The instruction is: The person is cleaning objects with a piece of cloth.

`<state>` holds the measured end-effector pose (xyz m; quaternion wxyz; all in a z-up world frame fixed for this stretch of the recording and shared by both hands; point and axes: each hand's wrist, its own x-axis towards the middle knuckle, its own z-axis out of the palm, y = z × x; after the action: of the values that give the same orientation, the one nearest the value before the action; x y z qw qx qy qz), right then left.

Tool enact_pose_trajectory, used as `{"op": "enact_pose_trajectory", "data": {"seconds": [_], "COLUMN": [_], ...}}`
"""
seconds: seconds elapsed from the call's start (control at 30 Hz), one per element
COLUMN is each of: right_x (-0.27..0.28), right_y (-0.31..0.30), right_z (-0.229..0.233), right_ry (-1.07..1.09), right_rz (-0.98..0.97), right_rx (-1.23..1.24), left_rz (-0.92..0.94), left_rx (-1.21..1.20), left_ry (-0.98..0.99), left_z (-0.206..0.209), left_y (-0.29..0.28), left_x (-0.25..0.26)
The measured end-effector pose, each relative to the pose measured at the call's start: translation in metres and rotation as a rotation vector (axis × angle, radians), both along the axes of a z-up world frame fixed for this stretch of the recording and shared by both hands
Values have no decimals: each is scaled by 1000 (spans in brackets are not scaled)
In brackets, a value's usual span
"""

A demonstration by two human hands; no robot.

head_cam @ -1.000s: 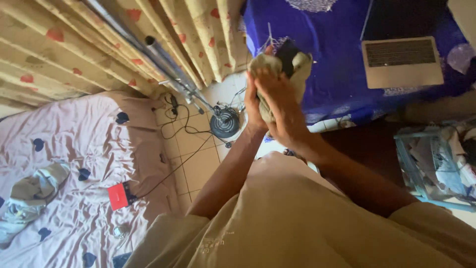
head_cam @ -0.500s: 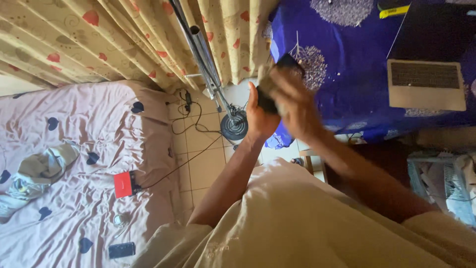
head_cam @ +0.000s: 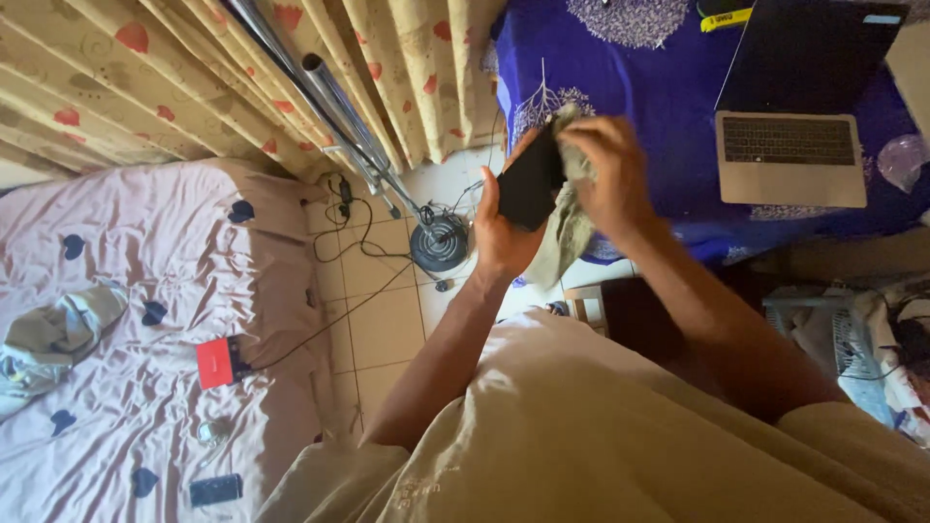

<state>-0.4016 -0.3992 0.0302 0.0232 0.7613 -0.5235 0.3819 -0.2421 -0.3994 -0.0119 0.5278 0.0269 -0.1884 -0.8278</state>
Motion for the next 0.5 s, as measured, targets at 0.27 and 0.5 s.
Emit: {"op": "enact_pose_trajectory", "data": {"seconds": [0.27, 0.5], "right_x": [8, -49], "right_y": [42, 28], "right_z": [8, -11], "right_ry": [-335, -179], "right_rz": [199, 294], "right_rx": [72, 59], "left_rz": [40, 42], "left_rx": [-102, -84], "left_ry": [-103, -216], "left_z": [27, 5], "left_y": [20, 37], "left_x": [-15, -40]}}
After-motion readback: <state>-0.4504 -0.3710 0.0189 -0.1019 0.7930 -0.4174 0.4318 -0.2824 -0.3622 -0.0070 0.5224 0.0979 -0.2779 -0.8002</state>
